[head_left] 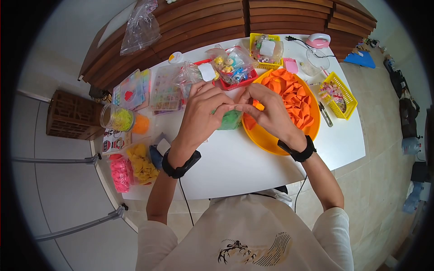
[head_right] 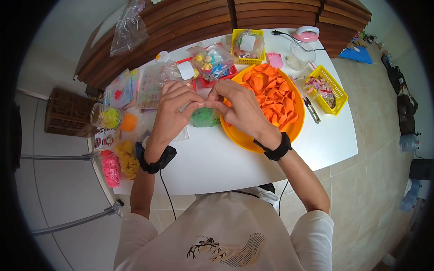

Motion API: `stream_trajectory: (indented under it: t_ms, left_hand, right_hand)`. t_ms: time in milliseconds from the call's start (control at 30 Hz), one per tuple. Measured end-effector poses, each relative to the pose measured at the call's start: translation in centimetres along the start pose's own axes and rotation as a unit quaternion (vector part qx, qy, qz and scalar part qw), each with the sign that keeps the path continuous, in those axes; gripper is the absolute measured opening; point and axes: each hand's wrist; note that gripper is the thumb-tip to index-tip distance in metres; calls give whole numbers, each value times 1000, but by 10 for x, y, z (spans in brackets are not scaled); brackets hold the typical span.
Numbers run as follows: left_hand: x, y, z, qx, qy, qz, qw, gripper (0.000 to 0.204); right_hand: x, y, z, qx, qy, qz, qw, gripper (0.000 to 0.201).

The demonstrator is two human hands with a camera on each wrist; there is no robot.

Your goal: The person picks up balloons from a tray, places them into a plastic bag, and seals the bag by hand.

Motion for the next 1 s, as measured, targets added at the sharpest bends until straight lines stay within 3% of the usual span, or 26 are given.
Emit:
stream_trajectory:
  t_ms: [433, 600, 733, 800, 1000]
  left_hand:
    - [0, -1, 0, -7, -2, -6, 1000, 13]
    - [-1, -1, -3, 17, -4, -8, 1000, 13]
    - [-8, -10, -7, 12, -39, -3, 999, 11]
    - [-11, -16, -9, 5, -48, 4, 999, 10]
    - [-18, -17, -11, 10, -50, 3, 999, 10]
  right_hand:
    - [3, -1, 1, -12, -50, -48, 998, 17]
    - [4, 1, 0, -5, 1, -2, 1000, 15]
    - [9, 0, -1, 5, -3, -12, 1000, 14]
    - [10, -2, -1, 2, 39, 29, 999, 13]
    - [10, -1, -2, 13, 20, 10, 1000, 14]
Point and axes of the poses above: each hand's wrist, its own z-axis towards the middle knuckle, its own y-axis out of the palm, x = y × z, and after that the axes turned 3 degrees about -y, right-handed
